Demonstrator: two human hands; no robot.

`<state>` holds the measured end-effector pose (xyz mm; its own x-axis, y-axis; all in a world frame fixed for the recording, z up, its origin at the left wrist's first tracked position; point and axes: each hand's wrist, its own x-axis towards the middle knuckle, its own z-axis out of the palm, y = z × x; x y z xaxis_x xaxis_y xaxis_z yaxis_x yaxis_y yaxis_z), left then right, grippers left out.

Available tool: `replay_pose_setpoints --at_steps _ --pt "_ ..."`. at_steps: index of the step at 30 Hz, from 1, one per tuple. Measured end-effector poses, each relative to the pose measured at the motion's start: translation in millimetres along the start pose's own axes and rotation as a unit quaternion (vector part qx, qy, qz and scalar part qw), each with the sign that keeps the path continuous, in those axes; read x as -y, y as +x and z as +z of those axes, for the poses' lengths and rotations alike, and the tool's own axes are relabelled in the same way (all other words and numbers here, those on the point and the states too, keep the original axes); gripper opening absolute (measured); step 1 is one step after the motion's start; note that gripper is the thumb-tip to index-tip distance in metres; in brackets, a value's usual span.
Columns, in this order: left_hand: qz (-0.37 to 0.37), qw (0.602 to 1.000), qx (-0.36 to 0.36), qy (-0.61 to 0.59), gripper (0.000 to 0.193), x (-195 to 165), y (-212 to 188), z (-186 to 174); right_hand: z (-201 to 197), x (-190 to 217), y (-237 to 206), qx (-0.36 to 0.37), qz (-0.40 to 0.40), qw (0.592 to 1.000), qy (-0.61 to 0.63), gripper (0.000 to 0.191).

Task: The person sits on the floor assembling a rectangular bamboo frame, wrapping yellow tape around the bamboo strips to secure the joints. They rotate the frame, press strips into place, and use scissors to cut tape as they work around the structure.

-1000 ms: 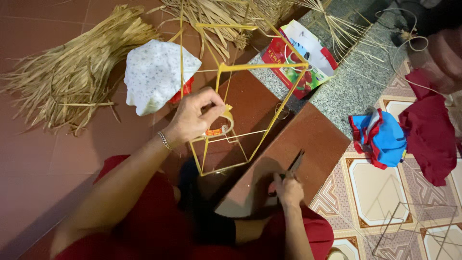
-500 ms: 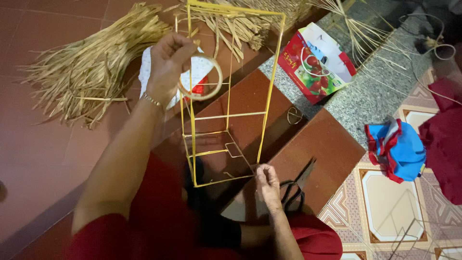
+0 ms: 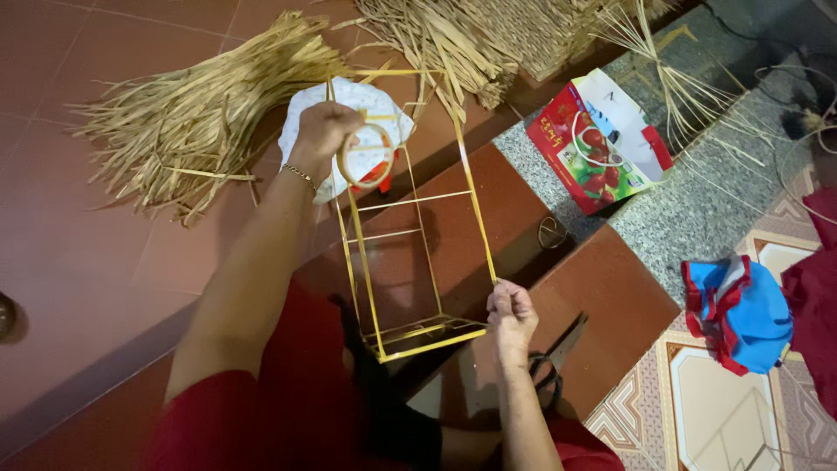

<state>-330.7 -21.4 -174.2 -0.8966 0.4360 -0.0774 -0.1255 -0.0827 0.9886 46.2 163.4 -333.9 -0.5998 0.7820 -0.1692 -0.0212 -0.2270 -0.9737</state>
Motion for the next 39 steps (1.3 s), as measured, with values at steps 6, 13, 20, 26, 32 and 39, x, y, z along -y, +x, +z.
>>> replay_pose_setpoints --at_steps 6,13,20,26,32,39 --pt "-0.015 0.997 -0.079 -0.018 0.015 -6.8 -7.0 -23.6 21.1 -12.6 3.7 -0.009 -0.034 0.999 -0.029 0.011" --pt "-0.032 0.996 0.051 -0.062 0.008 -42.8 -98.5 -23.4 29.2 23.6 -11.6 0.021 -0.097 0.986 -0.136 0.021" --pt "0.038 0.952 0.252 0.168 0.018 -36.3 -178.1 30.2 69.2 104.9 -51.7 0.056 -0.263 0.93 -0.252 0.02" --pt "0.215 0.901 0.315 0.206 0.015 -26.8 -218.2 48.5 89.1 148.3 -84.3 0.134 -0.272 0.931 -0.202 0.02" --pt "0.299 0.881 0.295 0.22 0.02 -29.1 -234.0 60.6 90.6 159.9 -93.3 0.09 -0.335 0.894 -0.282 0.007" --pt "0.113 0.875 0.334 0.332 0.058 -37.6 -227.1 29.3 83.5 149.4 -52.4 0.061 -0.354 0.89 -0.282 0.008"
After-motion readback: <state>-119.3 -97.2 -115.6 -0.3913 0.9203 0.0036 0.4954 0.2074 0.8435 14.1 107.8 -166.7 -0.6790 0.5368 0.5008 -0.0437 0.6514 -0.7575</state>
